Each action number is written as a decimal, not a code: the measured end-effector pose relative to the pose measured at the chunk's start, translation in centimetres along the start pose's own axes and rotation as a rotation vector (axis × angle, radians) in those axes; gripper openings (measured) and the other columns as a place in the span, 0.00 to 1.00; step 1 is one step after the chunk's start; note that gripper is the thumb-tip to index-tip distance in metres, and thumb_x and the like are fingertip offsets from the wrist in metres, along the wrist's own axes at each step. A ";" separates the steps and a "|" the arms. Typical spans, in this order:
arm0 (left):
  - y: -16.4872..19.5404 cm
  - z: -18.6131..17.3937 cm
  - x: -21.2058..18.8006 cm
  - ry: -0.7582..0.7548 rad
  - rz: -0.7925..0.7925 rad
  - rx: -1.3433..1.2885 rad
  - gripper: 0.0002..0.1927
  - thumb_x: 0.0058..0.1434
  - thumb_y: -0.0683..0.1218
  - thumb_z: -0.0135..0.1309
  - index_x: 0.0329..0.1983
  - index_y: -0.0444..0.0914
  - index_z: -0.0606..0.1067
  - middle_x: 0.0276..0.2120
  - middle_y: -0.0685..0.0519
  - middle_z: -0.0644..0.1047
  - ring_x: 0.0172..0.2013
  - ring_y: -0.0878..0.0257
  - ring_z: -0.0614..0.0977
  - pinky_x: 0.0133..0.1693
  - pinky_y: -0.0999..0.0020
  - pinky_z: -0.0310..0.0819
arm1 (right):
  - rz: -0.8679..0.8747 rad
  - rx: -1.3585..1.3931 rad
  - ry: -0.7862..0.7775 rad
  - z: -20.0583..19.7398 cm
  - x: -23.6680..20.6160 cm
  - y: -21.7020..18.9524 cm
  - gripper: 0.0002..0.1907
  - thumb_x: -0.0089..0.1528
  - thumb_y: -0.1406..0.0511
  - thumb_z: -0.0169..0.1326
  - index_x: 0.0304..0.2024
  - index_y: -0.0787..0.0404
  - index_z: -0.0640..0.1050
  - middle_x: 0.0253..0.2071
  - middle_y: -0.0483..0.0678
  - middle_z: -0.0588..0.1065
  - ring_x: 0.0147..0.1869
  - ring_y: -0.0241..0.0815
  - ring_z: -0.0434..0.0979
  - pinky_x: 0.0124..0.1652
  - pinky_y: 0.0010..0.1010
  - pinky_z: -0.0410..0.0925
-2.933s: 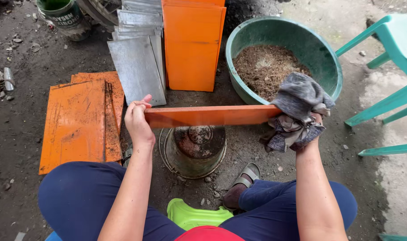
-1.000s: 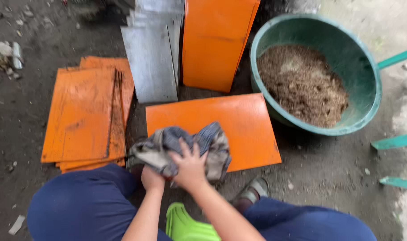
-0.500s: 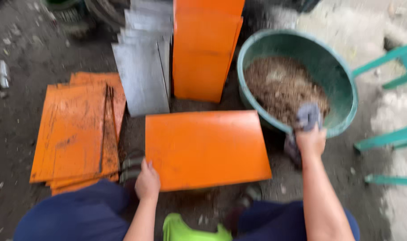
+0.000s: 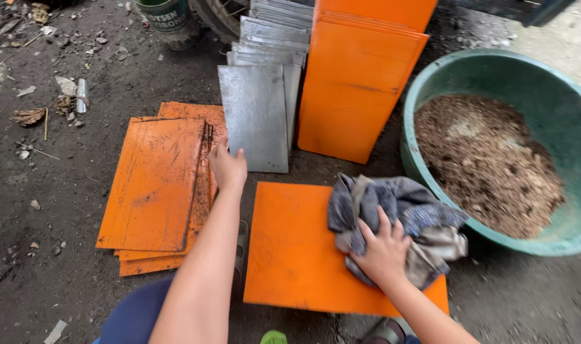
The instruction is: The person sits on a small stool and wipes the surface of orange rectangular panels with a grey cloth. They handle the panels one at a time, wiping both sides and edges, then place them back in a stack.
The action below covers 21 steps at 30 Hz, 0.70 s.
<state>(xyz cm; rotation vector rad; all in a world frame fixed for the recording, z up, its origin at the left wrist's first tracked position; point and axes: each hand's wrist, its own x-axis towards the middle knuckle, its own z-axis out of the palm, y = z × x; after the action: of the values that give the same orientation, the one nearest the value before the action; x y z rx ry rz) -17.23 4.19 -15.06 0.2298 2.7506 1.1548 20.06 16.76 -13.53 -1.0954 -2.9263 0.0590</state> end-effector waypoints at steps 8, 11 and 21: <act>2.4 2.2 15.5 -0.197 0.046 0.294 0.43 0.58 0.53 0.65 0.74 0.48 0.60 0.74 0.40 0.55 0.70 0.41 0.61 0.66 0.51 0.59 | -0.232 0.125 0.252 8.3 -4.9 6.9 0.31 0.35 0.48 0.62 0.44 0.39 0.81 0.70 0.50 0.62 0.65 0.66 0.60 0.51 0.60 0.58; 0.2 4.4 19.2 -0.162 0.062 0.288 0.45 0.58 0.53 0.66 0.74 0.42 0.57 0.73 0.37 0.54 0.69 0.41 0.62 0.65 0.53 0.59 | -0.615 0.002 0.698 12.3 -4.4 11.3 0.15 0.57 0.62 0.54 0.45 0.35 0.80 0.60 0.54 0.75 0.53 0.59 0.74 0.43 0.38 0.61; -2.2 9.7 24.7 -0.071 -0.030 -0.611 0.18 0.69 0.45 0.56 0.60 0.35 0.72 0.52 0.51 0.80 0.52 0.62 0.79 0.54 0.68 0.72 | -0.367 0.154 0.478 16.2 -8.4 15.2 0.16 0.57 0.62 0.53 0.46 0.36 0.80 0.58 0.53 0.76 0.55 0.58 0.75 0.49 0.42 0.65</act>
<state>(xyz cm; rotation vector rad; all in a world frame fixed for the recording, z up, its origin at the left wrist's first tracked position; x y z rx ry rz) -39.61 14.29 -25.34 0.1463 2.1956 1.8540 35.94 22.23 -30.34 -0.4572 -2.5798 0.0135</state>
